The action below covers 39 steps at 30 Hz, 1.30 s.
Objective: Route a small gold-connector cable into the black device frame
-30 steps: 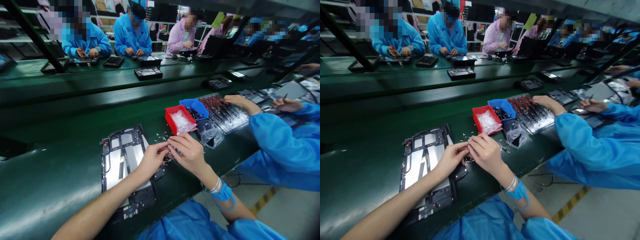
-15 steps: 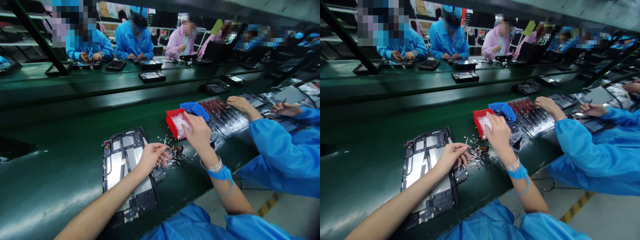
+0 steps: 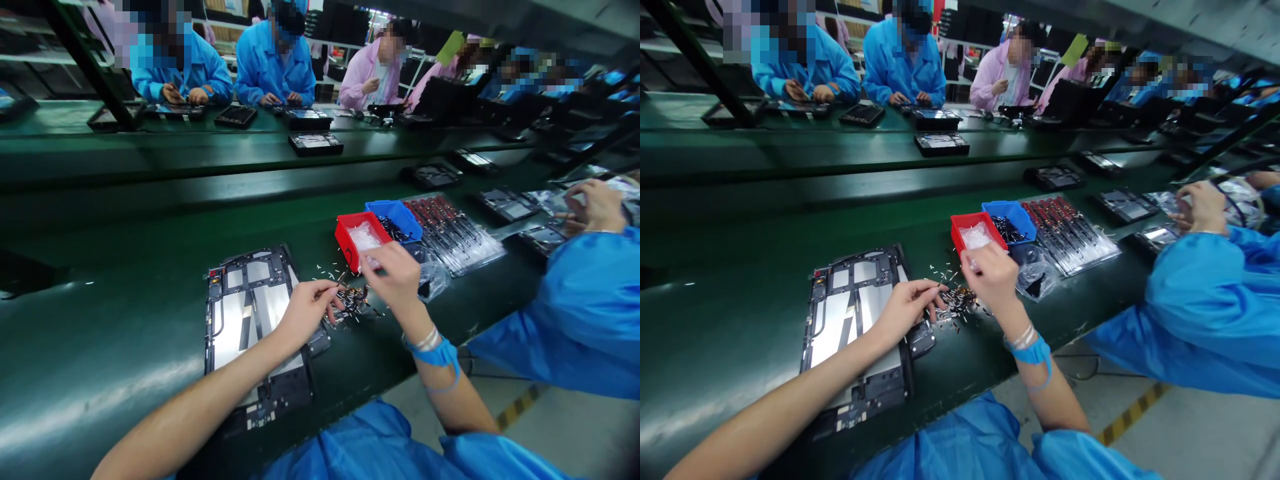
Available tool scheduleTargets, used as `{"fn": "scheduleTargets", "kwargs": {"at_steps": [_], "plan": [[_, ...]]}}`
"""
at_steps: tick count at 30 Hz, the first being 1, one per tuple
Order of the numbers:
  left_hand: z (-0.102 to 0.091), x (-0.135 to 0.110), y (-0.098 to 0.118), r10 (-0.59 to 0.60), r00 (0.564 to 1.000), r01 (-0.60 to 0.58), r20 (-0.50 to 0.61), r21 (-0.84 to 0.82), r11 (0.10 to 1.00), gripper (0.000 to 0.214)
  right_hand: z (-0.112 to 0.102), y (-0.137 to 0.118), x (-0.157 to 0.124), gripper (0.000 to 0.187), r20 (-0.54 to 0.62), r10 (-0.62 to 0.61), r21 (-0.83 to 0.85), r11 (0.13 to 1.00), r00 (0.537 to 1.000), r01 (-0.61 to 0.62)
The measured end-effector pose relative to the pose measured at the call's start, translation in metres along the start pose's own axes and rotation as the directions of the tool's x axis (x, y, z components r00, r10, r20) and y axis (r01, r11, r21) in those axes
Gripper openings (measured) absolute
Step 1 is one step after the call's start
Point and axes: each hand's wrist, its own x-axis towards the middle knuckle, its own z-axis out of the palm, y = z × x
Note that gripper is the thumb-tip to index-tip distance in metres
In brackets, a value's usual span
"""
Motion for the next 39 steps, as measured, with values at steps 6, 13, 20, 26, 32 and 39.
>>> {"fn": "scheduleTargets", "kwargs": {"at_steps": [6,13,20,26,32,39], "plan": [[-0.002,0.003,-0.006,0.007,1.000,-0.007,0.017,-0.024,1.000,0.024,-0.006,-0.003,0.001,0.033,0.011,-0.046,-0.096,0.994,0.999,0.047],[-0.008,-0.010,0.012,0.037,0.998,-0.036,0.048,-0.013,0.999,0.026,-0.014,-0.054,-0.001,0.020,0.008,-0.251,0.138,0.959,0.968,0.248],[-0.084,-0.108,-0.022,0.394,0.685,-0.156,-0.613,0.404,0.901,0.036,-0.001,-0.079,0.029,0.011,0.214,0.117,0.639,0.734,0.970,-0.230],[-0.054,-0.148,-0.082,0.086,0.720,-0.153,-0.689,-0.037,0.988,0.056,0.032,-0.130,0.037,0.031,0.705,-0.015,0.695,0.214,0.709,-0.687],[-0.052,-0.162,-0.076,0.192,0.805,-0.105,-0.561,0.184,0.977,0.052,0.052,-0.145,0.020,0.035,0.843,-0.082,0.538,0.178,0.532,-0.824],[-0.072,-0.176,-0.076,0.547,0.761,-0.023,-0.348,0.829,0.559,0.034,0.060,-0.149,0.032,0.030,0.841,-0.175,0.539,0.358,0.512,-0.762]]}}
